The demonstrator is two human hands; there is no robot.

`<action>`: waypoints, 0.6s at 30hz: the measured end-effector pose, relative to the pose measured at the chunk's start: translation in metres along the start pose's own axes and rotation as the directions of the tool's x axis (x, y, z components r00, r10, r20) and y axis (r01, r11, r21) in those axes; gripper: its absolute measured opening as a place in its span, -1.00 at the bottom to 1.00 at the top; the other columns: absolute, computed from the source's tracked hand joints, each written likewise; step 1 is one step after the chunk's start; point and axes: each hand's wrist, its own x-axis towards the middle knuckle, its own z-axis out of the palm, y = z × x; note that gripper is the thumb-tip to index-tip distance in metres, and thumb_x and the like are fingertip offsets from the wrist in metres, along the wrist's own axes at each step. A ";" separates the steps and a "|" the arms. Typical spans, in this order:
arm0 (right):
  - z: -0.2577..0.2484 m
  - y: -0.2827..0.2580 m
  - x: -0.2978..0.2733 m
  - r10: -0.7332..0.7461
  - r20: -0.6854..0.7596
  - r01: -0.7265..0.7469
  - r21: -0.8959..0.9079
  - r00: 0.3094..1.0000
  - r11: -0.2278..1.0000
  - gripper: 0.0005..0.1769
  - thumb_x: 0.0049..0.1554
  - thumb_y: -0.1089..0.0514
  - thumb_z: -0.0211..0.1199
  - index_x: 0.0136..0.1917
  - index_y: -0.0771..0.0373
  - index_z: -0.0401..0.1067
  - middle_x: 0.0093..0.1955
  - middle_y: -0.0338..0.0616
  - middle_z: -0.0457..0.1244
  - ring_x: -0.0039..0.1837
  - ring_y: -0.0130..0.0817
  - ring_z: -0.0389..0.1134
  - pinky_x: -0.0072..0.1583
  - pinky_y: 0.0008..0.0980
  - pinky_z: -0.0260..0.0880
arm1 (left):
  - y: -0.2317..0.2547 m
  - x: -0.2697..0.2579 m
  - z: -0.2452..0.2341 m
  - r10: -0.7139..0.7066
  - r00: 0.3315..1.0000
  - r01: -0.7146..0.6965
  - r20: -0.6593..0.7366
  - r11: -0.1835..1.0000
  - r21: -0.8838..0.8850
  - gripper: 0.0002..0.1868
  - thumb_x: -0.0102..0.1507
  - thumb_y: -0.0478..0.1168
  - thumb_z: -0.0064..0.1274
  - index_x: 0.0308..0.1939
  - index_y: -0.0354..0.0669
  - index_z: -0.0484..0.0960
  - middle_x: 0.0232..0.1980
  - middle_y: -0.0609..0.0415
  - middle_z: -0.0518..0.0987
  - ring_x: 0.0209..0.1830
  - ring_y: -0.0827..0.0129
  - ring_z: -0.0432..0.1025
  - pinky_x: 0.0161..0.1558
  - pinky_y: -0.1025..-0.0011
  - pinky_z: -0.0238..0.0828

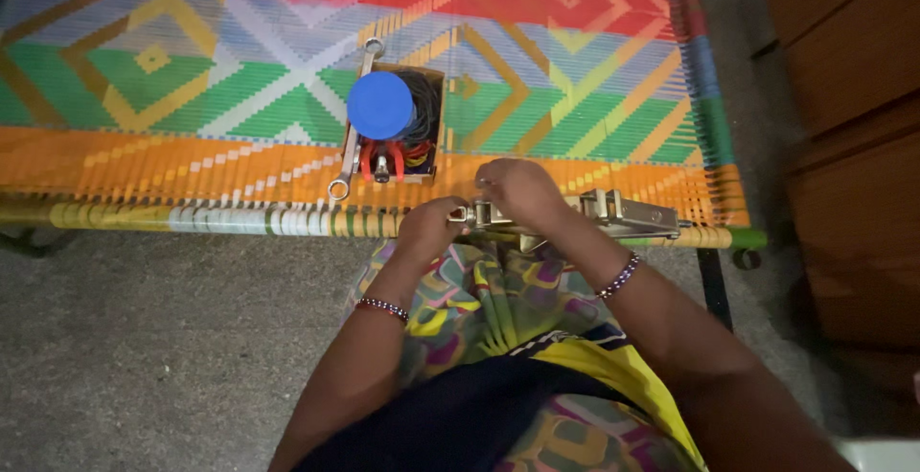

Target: The person sits on the floor and uses a wrench to tighten or loosen bolts on a metal jack placed on their lap. They repeatedly adjust the wrench and reposition the jack while working.

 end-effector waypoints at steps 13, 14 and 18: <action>-0.001 -0.004 -0.012 0.073 -0.037 -0.067 0.138 0.997 0.988 -0.87 0.16 0.15 0.28 -0.02 0.20 0.47 -0.12 0.01 0.30 -0.04 0.10 0.36 -0.04 0.02 0.36 | -0.002 0.000 0.001 0.004 1.000 -0.005 0.010 0.999 0.036 -0.61 0.15 -0.11 0.32 0.07 0.12 0.68 -0.03 0.05 0.70 -0.02 0.14 0.58 0.00 0.19 0.48; 0.001 -0.005 -0.014 0.078 -0.045 -0.072 0.116 0.996 0.991 -0.87 0.17 0.15 0.27 -0.01 0.19 0.47 -0.11 0.01 0.30 -0.03 0.11 0.36 -0.04 0.03 0.35 | -0.003 0.000 0.002 0.017 1.000 -0.016 -0.004 0.999 0.034 -0.61 0.15 -0.11 0.31 0.07 0.11 0.69 -0.02 0.05 0.70 -0.01 0.13 0.58 0.00 0.18 0.48; 0.013 -0.015 -0.018 -0.033 0.147 0.054 -0.140 0.989 0.989 -0.82 0.02 0.13 0.28 -0.09 0.20 0.44 -0.10 0.02 0.28 -0.03 0.06 0.37 -0.07 0.01 0.36 | -0.007 0.004 0.006 0.037 0.998 -0.036 -0.060 0.999 0.019 -0.58 0.16 -0.19 0.27 0.12 0.05 0.67 0.01 0.03 0.70 0.01 0.11 0.56 0.03 0.17 0.46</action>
